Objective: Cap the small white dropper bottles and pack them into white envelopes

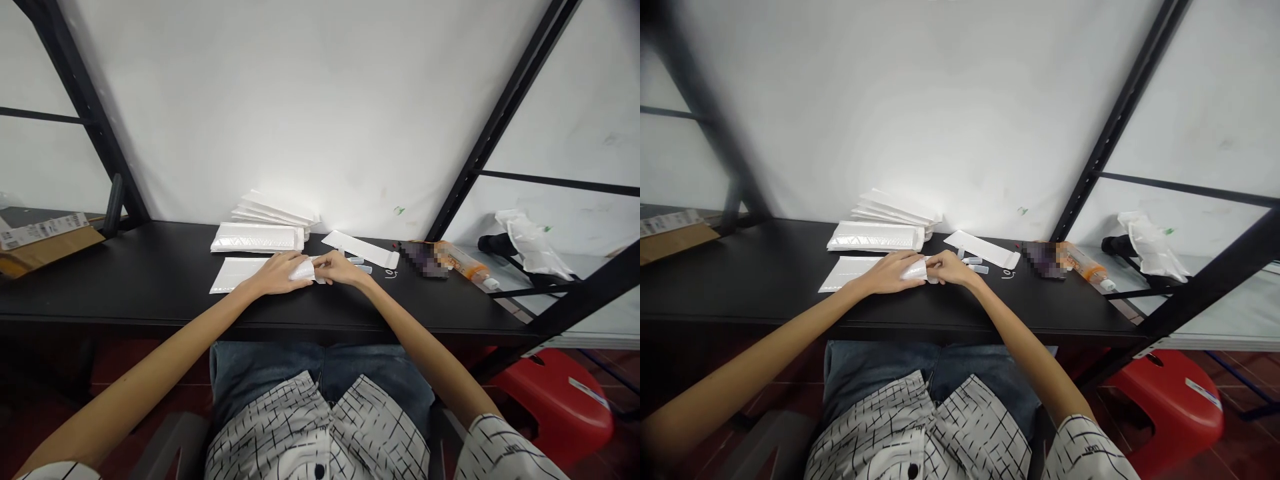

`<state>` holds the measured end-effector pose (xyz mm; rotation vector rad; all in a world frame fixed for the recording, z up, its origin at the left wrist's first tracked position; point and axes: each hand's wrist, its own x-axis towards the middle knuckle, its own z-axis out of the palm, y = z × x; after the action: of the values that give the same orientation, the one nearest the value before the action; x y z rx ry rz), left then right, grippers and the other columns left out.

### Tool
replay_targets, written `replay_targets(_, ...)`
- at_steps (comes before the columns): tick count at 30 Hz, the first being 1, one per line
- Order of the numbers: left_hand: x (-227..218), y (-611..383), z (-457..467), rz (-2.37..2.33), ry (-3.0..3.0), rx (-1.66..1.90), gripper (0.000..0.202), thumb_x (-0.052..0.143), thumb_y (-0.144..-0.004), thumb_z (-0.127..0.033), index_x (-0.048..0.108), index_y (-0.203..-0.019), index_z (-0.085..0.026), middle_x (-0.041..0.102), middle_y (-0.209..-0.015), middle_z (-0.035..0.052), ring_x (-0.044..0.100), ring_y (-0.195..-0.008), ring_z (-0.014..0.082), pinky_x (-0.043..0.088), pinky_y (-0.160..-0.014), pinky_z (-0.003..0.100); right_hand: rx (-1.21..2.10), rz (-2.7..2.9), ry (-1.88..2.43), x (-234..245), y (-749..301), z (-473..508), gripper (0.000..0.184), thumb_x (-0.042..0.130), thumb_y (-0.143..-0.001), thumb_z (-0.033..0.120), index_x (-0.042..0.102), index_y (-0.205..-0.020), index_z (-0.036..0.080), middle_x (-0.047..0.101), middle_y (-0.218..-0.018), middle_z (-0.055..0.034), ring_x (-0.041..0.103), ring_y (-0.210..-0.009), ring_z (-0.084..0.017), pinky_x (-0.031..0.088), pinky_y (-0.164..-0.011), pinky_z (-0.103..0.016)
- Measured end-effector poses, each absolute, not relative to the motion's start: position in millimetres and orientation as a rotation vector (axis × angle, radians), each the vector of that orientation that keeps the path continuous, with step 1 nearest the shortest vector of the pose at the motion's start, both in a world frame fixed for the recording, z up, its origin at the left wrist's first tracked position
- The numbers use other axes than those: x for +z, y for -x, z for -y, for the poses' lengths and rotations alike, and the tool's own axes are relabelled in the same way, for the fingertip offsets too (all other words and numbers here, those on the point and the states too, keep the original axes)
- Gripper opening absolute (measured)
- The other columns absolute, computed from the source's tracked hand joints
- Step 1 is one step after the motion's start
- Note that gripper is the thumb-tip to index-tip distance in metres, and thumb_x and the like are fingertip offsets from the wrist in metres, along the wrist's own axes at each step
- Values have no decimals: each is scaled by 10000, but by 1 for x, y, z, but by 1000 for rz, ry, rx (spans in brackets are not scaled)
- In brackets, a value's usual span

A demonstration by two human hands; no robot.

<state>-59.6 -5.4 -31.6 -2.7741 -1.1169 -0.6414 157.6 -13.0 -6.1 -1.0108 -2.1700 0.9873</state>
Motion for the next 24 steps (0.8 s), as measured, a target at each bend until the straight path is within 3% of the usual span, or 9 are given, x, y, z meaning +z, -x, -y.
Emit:
replay_targets(5, -30, 60, 3, 1186, 2777, -640, 699, 475, -858, -669, 523, -1368, -193, 537, -1397, 134, 471, -1304, 314, 358, -1079, 436, 957, 2067, 1102, -3, -165, 9, 227, 659, -735, 218, 738, -909, 95, 703, -783, -61, 524, -435, -73, 440, -506, -233)
replay_targets(12, -28, 61, 5, 1162, 2776, -538, 725, 465, -835, -711, 545, -1353, -209, 561, -1368, 128, 483, -1283, 333, 349, -1067, 451, 821, 2192, 1045, -12, -162, 7, 134, 651, -741, 204, 753, -779, 126, 672, -710, -28, 520, -472, -85, 425, -516, -229)
replay_targets(17, -28, 61, 4, 1183, 2769, -509, 743, 478, -833, -702, 522, -1381, -202, 550, -1383, 128, 475, -1291, 334, 347, -1067, 445, 716, 2239, 1017, -8, -158, 13, 133, 646, -734, 169, 766, -784, 143, 655, -727, -13, 492, -491, -71, 404, -528, -221)
replay_targets(24, -29, 62, 1, 1259, 2784, -521, 816, 479, -801, -754, 495, -1407, -208, 512, -1435, 119, 428, -1341, 343, 311, -1104, 451, 898, 2119, 1077, 0, -165, 17, 198, 699, -732, 283, 729, -831, 114, 684, -719, -40, 539, -418, -87, 412, -483, -229)
